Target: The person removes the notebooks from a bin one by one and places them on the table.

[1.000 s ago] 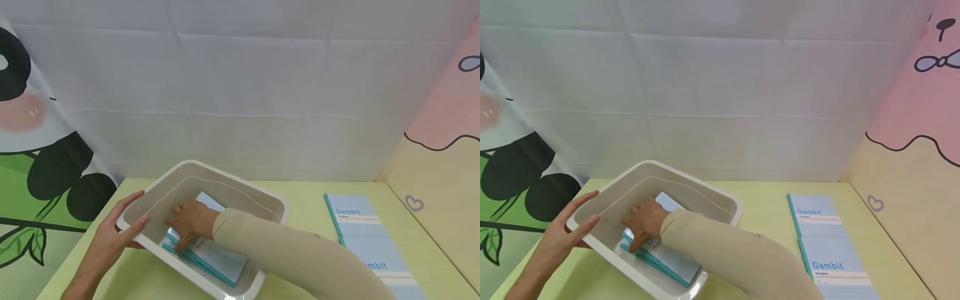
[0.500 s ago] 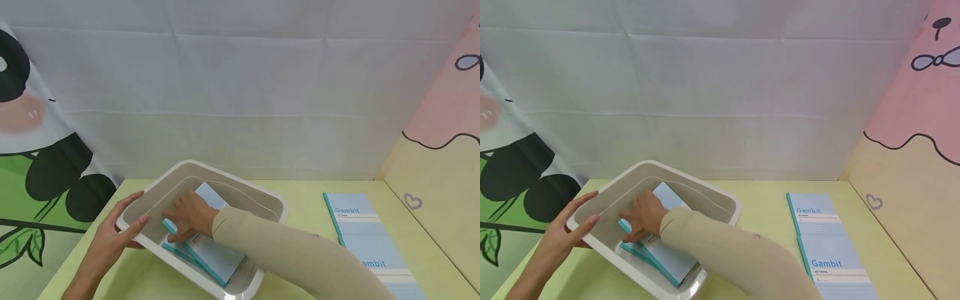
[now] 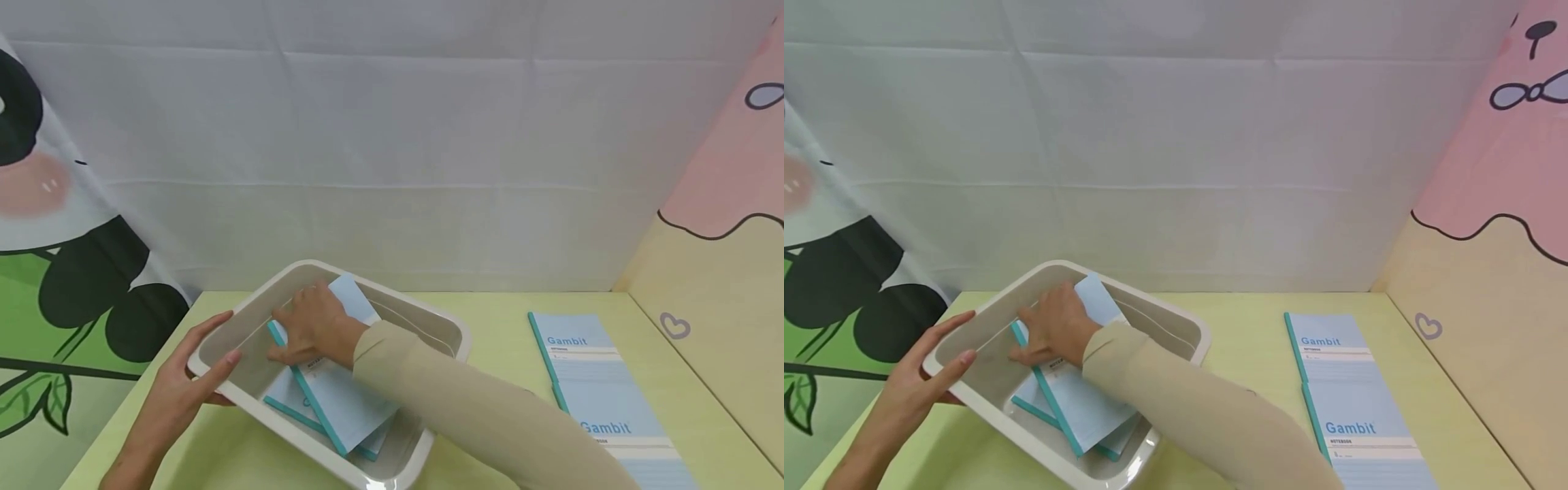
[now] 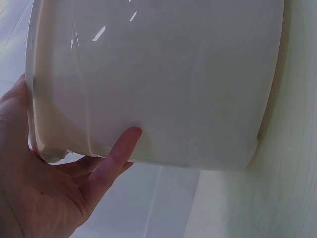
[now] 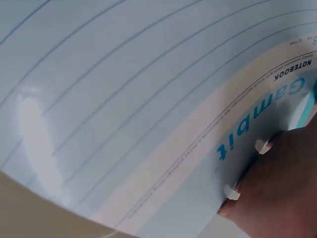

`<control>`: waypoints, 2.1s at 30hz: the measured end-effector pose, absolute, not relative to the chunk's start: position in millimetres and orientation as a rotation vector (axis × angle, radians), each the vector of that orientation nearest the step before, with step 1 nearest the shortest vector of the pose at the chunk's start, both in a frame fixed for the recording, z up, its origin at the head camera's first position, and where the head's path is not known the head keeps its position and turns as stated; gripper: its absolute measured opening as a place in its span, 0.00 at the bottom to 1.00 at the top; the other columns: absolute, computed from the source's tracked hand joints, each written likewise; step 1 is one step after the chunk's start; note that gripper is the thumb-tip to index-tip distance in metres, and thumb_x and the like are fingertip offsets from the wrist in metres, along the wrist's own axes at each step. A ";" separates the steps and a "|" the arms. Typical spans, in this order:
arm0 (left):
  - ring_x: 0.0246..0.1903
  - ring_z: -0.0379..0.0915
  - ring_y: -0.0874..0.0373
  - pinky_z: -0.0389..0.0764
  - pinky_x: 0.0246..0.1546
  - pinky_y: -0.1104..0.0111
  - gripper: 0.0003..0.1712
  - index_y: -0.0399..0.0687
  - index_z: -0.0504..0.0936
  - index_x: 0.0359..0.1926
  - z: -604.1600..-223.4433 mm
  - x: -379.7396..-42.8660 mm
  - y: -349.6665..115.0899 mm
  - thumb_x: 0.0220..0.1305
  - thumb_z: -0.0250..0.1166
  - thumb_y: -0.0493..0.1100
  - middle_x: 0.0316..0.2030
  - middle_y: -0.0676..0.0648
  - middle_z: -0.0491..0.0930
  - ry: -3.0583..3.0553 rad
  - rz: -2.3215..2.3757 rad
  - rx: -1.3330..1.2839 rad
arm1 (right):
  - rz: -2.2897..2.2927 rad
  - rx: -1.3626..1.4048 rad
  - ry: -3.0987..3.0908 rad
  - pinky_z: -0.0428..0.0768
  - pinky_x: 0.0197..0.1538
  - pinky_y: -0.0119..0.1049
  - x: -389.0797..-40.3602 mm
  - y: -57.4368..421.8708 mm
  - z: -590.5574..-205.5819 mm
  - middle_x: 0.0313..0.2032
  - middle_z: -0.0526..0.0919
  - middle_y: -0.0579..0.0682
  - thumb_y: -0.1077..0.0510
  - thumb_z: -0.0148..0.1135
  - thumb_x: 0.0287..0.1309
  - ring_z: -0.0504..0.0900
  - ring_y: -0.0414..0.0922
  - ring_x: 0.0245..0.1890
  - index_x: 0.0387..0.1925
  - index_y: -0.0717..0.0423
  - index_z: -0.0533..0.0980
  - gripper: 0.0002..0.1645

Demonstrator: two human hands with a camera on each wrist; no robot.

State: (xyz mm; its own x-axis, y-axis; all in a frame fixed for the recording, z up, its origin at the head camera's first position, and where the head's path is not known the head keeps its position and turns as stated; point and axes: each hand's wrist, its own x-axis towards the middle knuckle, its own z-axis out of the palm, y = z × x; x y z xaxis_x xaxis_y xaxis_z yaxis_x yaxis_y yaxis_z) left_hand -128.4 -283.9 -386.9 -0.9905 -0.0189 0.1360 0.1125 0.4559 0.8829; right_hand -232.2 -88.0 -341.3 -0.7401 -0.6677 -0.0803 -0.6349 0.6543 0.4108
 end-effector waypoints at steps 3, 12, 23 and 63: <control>0.42 0.80 0.59 0.90 0.30 0.58 0.37 0.67 0.57 0.81 -387.3 -128.8 -284.5 0.78 0.60 0.46 0.56 0.56 0.69 -2.574 -1.567 -0.077 | -0.604 1.089 -2.785 0.74 0.61 0.39 -234.9 -86.1 -335.7 0.58 0.82 0.42 0.18 0.35 0.65 0.80 0.40 0.57 0.76 0.27 0.63 0.44; 0.41 0.80 0.58 0.90 0.29 0.58 0.37 0.67 0.57 0.81 -387.0 -129.3 -283.9 0.78 0.60 0.46 0.55 0.55 0.69 -2.570 -1.568 -0.067 | -0.343 1.010 -2.857 0.70 0.65 0.45 -244.7 -75.6 -310.5 0.60 0.80 0.44 0.24 0.40 0.66 0.77 0.44 0.60 0.72 0.29 0.67 0.38; 0.40 0.82 0.59 0.90 0.29 0.58 0.37 0.66 0.58 0.80 -387.3 -129.3 -282.9 0.77 0.61 0.45 0.55 0.56 0.69 -2.557 -1.569 -0.074 | -0.297 0.864 -2.875 0.69 0.65 0.46 -255.7 -51.6 -275.2 0.57 0.78 0.45 0.28 0.36 0.67 0.76 0.46 0.57 0.76 0.35 0.62 0.41; 0.39 0.83 0.59 0.90 0.28 0.56 0.38 0.64 0.58 0.81 -388.0 -129.8 -284.6 0.77 0.60 0.41 0.55 0.58 0.71 -2.536 -1.618 -0.137 | -0.037 0.557 -3.041 0.65 0.69 0.58 -284.3 80.0 -264.3 0.64 0.76 0.57 0.25 0.42 0.67 0.73 0.56 0.66 0.75 0.52 0.62 0.48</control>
State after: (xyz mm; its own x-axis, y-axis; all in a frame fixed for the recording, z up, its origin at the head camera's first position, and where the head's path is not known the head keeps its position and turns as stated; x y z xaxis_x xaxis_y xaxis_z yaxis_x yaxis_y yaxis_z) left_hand -129.8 -284.6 -388.0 -0.9874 0.0062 0.1583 0.1461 0.4210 0.8952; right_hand -284.3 80.0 -264.3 -0.9338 -0.3550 0.0443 -0.3538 0.9347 0.0326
